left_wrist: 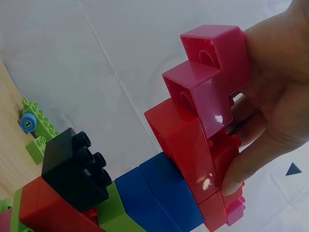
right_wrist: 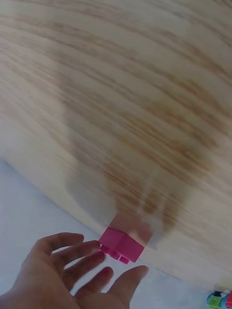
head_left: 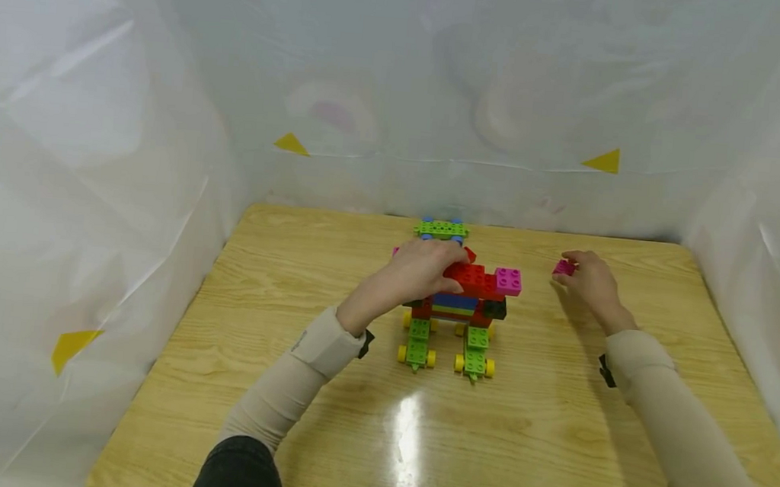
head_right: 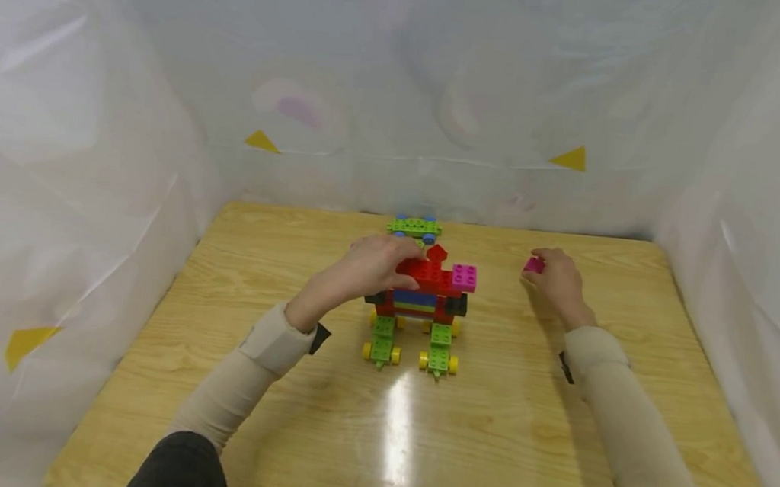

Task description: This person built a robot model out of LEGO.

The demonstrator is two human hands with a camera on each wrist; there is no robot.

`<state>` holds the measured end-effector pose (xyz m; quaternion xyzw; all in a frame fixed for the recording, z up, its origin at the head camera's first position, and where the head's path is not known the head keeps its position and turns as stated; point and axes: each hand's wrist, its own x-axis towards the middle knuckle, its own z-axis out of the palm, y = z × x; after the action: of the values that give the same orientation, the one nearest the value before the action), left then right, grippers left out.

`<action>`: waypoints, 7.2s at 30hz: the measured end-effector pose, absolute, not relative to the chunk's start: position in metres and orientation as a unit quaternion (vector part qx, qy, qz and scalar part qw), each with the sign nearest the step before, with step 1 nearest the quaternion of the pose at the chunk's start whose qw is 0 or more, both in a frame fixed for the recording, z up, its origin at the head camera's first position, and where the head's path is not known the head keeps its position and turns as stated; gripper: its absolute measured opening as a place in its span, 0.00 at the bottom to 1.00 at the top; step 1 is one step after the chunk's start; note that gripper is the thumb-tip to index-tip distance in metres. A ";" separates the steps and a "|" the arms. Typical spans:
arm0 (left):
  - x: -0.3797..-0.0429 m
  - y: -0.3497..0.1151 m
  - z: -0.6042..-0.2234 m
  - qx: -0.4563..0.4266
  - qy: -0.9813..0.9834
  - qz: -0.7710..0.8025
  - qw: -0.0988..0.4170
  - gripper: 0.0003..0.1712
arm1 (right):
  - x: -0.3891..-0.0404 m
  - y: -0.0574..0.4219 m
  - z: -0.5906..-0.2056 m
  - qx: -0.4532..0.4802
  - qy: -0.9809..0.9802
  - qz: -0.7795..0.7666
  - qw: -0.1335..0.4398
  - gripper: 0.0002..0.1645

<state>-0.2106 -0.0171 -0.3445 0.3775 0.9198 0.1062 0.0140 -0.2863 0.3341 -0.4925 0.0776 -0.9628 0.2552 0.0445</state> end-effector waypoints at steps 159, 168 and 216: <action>-0.208 -0.007 -0.345 0.388 0.917 0.088 -0.002 0.25 | -0.179 0.251 -0.381 0.184 -0.830 0.526 -0.017 0.26; -0.211 -0.007 -0.346 0.385 0.920 0.073 -0.010 0.26 | -0.183 0.245 -0.383 0.198 -0.854 0.480 0.005 0.29; -0.210 -0.055 -0.357 0.350 0.923 0.161 0.004 0.21 | -0.326 0.219 -0.485 0.266 -0.907 0.322 -0.048 0.29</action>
<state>-0.2098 -0.0545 -0.3571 0.3500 0.9228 0.1612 0.0037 -0.3264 0.2187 -0.4848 0.2660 -0.9072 0.3223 -0.0479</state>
